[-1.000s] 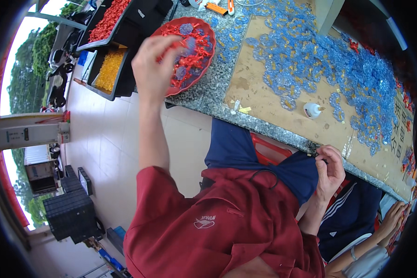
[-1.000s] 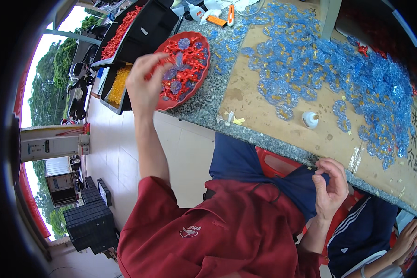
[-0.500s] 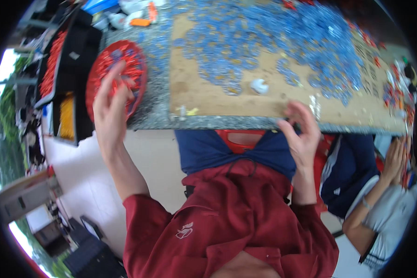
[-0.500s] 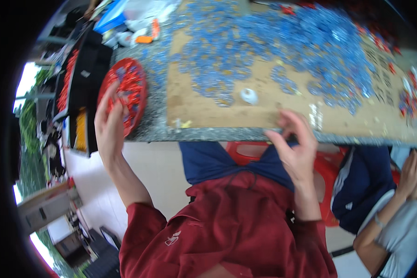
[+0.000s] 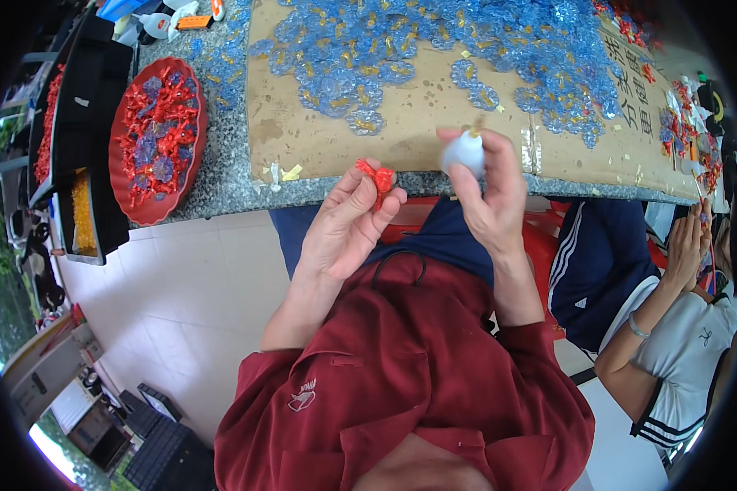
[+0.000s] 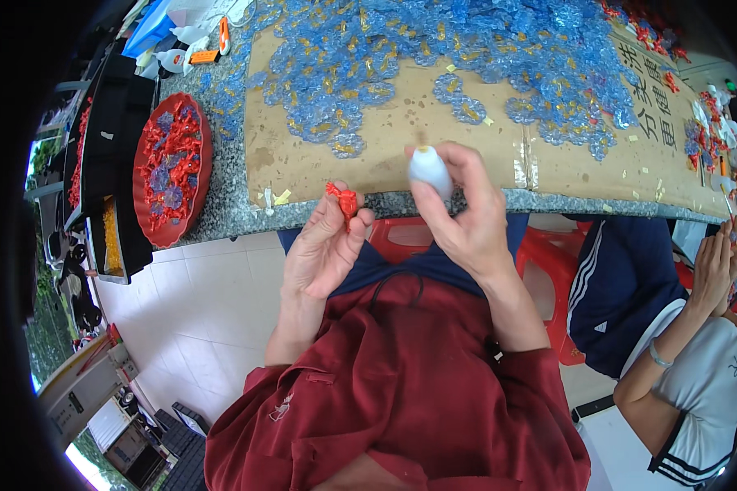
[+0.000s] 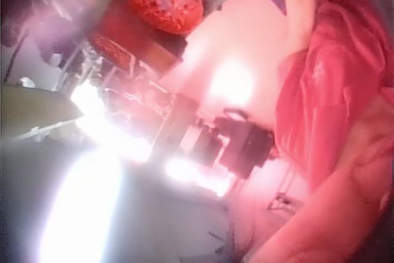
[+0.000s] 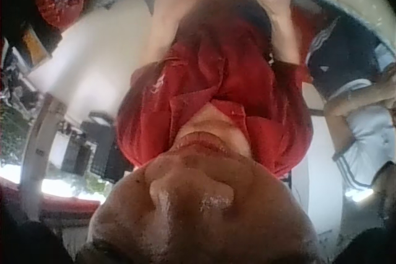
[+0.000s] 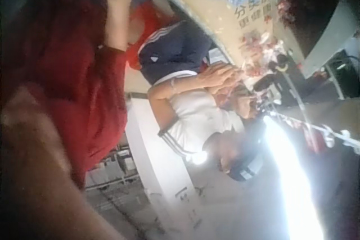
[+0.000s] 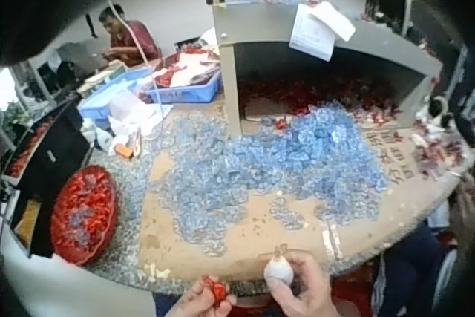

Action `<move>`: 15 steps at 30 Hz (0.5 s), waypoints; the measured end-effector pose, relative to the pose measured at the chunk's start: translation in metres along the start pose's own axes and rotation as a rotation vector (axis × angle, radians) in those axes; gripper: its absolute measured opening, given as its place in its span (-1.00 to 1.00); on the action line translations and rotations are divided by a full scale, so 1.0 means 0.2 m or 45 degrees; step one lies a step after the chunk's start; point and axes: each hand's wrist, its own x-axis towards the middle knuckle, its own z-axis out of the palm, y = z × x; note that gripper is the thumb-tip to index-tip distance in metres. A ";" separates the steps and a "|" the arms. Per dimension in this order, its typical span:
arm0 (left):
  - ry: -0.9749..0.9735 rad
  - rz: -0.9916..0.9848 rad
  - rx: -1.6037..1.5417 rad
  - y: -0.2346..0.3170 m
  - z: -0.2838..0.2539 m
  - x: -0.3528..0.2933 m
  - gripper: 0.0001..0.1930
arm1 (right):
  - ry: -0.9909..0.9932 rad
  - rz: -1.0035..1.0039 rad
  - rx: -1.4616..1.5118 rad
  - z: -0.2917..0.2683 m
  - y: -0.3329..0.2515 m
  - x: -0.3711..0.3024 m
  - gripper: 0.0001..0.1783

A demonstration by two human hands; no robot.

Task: The person assembles toy figurines by applying glue from a bottle onto plastic figures and attaching them onto plastic bases by hand, repeatedly placing the assembled figurines into a tray.

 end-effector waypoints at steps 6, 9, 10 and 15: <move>-0.057 -0.004 -0.109 -0.05 0.05 0.02 -0.79 | -0.115 -0.198 -0.327 -0.17 -0.10 -0.11 -0.62; -0.053 -0.031 -0.142 -0.06 0.05 0.02 -0.78 | -0.084 -0.306 -0.375 -0.15 -0.13 -0.10 -0.58; -0.058 -0.046 -0.154 -0.07 0.05 0.02 -0.77 | -0.115 -0.386 -0.412 -0.15 -0.13 -0.10 -0.57; -0.071 -0.037 -0.123 -0.06 0.04 0.02 -0.75 | -0.140 -0.324 -0.409 -0.12 -0.13 -0.10 -0.59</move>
